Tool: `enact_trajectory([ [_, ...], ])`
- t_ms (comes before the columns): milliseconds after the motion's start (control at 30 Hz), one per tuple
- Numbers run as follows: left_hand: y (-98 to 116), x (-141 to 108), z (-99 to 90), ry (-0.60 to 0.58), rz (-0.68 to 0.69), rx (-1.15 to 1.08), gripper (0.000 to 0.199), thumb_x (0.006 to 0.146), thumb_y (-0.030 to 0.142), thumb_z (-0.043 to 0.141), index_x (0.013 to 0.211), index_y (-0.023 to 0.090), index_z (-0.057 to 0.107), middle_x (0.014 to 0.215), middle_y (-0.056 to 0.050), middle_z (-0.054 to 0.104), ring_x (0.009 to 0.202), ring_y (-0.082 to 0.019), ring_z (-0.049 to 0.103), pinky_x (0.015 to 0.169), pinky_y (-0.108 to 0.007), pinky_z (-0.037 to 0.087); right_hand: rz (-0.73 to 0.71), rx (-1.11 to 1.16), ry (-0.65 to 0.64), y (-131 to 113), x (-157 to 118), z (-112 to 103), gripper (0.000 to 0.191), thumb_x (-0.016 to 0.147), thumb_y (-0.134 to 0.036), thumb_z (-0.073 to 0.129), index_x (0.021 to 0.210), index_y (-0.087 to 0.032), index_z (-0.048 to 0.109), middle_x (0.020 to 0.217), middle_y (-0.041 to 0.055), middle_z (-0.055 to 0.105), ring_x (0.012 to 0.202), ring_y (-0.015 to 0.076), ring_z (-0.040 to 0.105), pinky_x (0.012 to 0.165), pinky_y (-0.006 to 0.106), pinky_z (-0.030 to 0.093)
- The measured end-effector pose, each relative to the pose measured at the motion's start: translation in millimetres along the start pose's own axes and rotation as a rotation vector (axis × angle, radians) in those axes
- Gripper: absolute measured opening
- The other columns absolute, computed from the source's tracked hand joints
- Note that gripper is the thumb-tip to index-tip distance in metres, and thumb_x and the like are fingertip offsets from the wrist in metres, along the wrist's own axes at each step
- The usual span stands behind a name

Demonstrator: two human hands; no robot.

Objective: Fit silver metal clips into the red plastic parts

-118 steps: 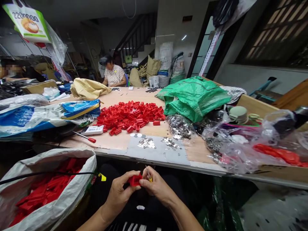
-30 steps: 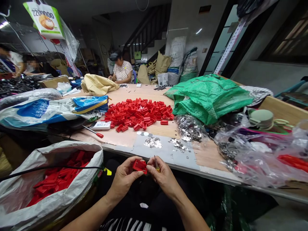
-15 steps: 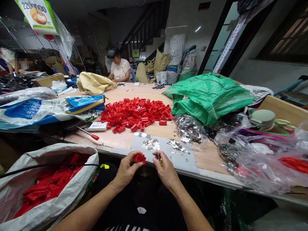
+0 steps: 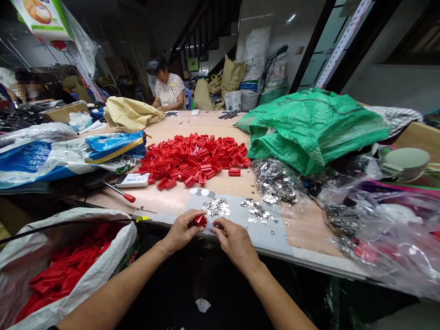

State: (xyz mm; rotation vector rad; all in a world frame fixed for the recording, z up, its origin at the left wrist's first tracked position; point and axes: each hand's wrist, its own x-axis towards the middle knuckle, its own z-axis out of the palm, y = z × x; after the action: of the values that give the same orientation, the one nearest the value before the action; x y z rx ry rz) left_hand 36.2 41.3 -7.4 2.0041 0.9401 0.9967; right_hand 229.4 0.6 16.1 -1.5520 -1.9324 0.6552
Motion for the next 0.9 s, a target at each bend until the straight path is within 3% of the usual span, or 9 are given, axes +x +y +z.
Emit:
enact_trajectory([
  [233,-1,0,-0.4,-0.023,-0.050,0.005,0.043,0.077,0.013,0.064,0.119,0.023,0.059,0.109,-0.005,0.068,0.103,-0.019,0.062,0.093,-0.034,0.047,-0.123,-0.040,-0.079,1,2,-3,0.021,0.087,-0.020,0.051,0.098,-0.025,0.068,0.092,0.0037,0.070,0.084,0.0191,0.065,0.076,0.030,0.049],
  [500,0,1,0.1,-0.029,-0.066,0.012,0.043,0.077,0.014,0.065,0.119,0.023,0.059,0.110,-0.006,0.068,0.103,-0.019,0.062,0.093,-0.033,0.047,-0.204,-0.109,-0.081,6,3,1,0.021,0.089,-0.016,0.049,0.097,-0.023,0.066,0.090,0.0034,0.067,0.082,0.0173,0.064,0.075,0.029,0.051],
  [900,-2,-3,3.9,0.003,-0.062,0.001,0.042,0.078,0.016,0.065,0.118,0.023,0.061,0.111,-0.006,0.069,0.102,-0.020,0.063,0.091,-0.033,0.048,-0.100,-0.316,-0.118,-6,2,11,0.021,0.093,-0.014,0.042,0.094,-0.020,0.063,0.087,0.0039,0.063,0.077,0.0178,0.065,0.069,0.028,0.050],
])
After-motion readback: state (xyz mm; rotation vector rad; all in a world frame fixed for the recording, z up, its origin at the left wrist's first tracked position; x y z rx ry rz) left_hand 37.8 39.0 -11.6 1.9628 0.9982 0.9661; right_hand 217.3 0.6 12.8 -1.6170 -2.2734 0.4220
